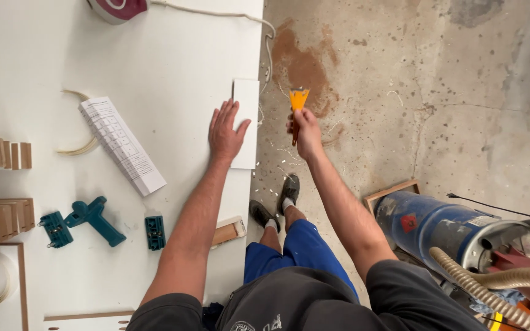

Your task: The person sands the edges of a white wooden board with a sanding block, then uses a scraper to remove excess material. They apply edge banding to the board's edge and use an iron to press it down. Finally, they use a clamp to secure the board while the banding adheres.

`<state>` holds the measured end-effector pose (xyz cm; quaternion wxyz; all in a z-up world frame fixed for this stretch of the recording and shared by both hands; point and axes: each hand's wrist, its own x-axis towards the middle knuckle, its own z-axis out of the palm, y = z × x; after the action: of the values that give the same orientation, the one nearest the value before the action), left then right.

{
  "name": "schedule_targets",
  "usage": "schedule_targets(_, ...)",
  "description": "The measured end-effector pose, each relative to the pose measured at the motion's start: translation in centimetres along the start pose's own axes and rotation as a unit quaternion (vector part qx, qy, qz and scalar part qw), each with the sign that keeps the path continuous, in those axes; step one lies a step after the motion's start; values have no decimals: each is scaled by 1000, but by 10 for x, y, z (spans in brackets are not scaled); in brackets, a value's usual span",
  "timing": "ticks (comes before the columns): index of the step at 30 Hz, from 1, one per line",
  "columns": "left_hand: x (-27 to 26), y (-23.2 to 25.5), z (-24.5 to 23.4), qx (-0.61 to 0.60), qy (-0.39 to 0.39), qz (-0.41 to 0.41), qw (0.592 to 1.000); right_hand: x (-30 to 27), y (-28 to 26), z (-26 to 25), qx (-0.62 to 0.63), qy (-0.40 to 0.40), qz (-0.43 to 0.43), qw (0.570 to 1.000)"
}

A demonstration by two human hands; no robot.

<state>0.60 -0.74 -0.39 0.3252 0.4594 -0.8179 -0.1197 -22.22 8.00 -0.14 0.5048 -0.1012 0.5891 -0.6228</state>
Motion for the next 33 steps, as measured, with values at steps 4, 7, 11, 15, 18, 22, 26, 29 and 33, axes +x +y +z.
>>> schedule_targets(4,9,15,-23,-42,-19,9,999,-80,-19,-28,-17,-36,-17,999)
schedule_targets(7,15,54,-30,-22,-6,-35,999,-107,-13,-45,-11,-99,-36,994)
schedule_targets(11,4,145,-30,-432,-196,-270,838,-140,-3,-58,2,-124,-33,992)
schedule_targets(15,0,177,-8,-512,-281,-388,713,-158,1,-71,-1,-87,-42,995)
schedule_targets(18,7,181,16,-473,-252,-373,757,-172,-22,-68,-19,-68,-26,997)
schedule_targets(22,35,194,-35,-220,-391,-84,890,-202,-13,-67,-277,-97,16,956)
schedule_targets(26,37,101,13,-149,-116,20,982,-215,34,-28,-442,-226,-107,861)
schedule_targets(29,39,42,-5,-34,-100,-10,994,-228,46,27,-471,-306,-227,795)
schedule_targets(33,29,13,-31,24,-252,-52,966,-203,129,97,-516,-300,-445,667)
